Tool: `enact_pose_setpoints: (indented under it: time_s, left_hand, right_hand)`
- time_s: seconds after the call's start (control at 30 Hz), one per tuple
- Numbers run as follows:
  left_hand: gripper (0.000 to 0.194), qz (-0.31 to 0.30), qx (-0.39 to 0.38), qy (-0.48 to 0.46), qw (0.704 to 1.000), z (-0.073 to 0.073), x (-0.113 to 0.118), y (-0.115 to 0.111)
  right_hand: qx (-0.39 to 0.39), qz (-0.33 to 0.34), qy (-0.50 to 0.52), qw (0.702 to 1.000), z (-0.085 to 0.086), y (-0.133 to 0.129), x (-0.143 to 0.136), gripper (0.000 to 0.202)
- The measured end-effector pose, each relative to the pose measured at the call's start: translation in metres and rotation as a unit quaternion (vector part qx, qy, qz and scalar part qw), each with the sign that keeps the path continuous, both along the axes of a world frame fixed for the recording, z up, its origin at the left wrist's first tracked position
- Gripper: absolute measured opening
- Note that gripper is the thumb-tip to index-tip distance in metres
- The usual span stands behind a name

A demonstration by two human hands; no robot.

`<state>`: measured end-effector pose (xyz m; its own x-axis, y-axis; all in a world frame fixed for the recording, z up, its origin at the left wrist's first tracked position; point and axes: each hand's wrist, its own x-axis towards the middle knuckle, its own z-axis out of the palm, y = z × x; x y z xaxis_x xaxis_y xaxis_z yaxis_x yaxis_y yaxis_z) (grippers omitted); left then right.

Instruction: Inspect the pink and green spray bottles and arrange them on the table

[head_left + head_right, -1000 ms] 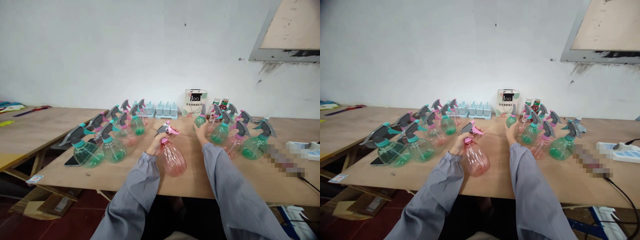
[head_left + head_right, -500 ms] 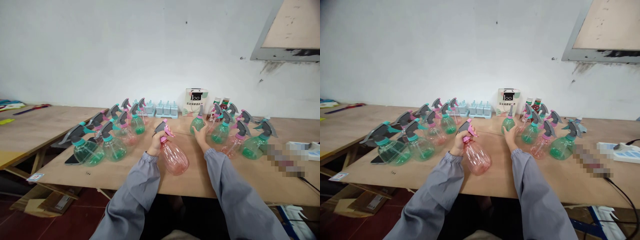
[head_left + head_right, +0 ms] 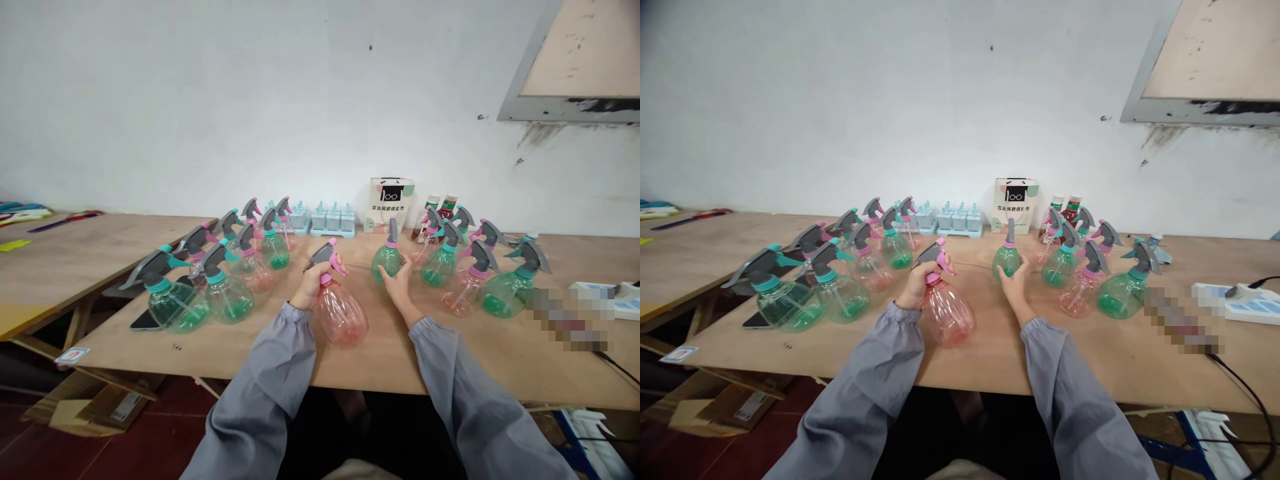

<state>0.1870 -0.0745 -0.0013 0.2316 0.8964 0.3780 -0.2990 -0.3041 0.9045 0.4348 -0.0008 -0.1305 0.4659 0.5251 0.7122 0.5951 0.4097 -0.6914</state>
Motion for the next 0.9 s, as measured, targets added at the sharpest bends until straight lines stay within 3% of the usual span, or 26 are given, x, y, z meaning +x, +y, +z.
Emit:
enact_pose_setpoints:
  time_s: [0.13,0.27,0.47,0.6,0.7,0.8,0.9]
  left_hand:
    - [0.015,0.122,0.118,0.118,0.978,0.007,-0.015,0.024]
    - [0.027,0.197,0.155,0.149,0.957,0.004,-0.029,0.062]
    - [0.027,0.257,0.096,0.109,0.955,-0.032,-0.034,0.097]
    - [0.039,0.289,0.086,0.127,0.945,-0.066,-0.036,0.097]
    - [0.056,0.339,0.095,0.184,0.918,-0.085,-0.037,0.089]
    - [0.074,0.354,0.104,0.277,0.887,-0.092,-0.034,0.089]
    - [0.082,0.359,0.084,0.339,0.866,-0.089,-0.025,0.104]
  right_hand:
    - [-0.004,0.018,-0.004,1.0,0.001,-0.008,-0.004,0.073]
    - [-0.004,0.025,-0.002,1.0,0.003,-0.014,-0.008,0.071]
    - [-0.011,0.04,0.006,0.999,0.002,-0.014,-0.011,0.072]
    - [-0.017,0.05,0.015,0.999,0.001,-0.015,-0.013,0.073]
    - [-0.015,0.052,0.009,0.998,0.001,-0.017,-0.016,0.073]
    - [-0.009,0.047,0.002,0.999,0.001,-0.022,-0.021,0.07]
    - [-0.008,0.067,-0.002,0.998,-0.002,-0.029,-0.028,0.071]
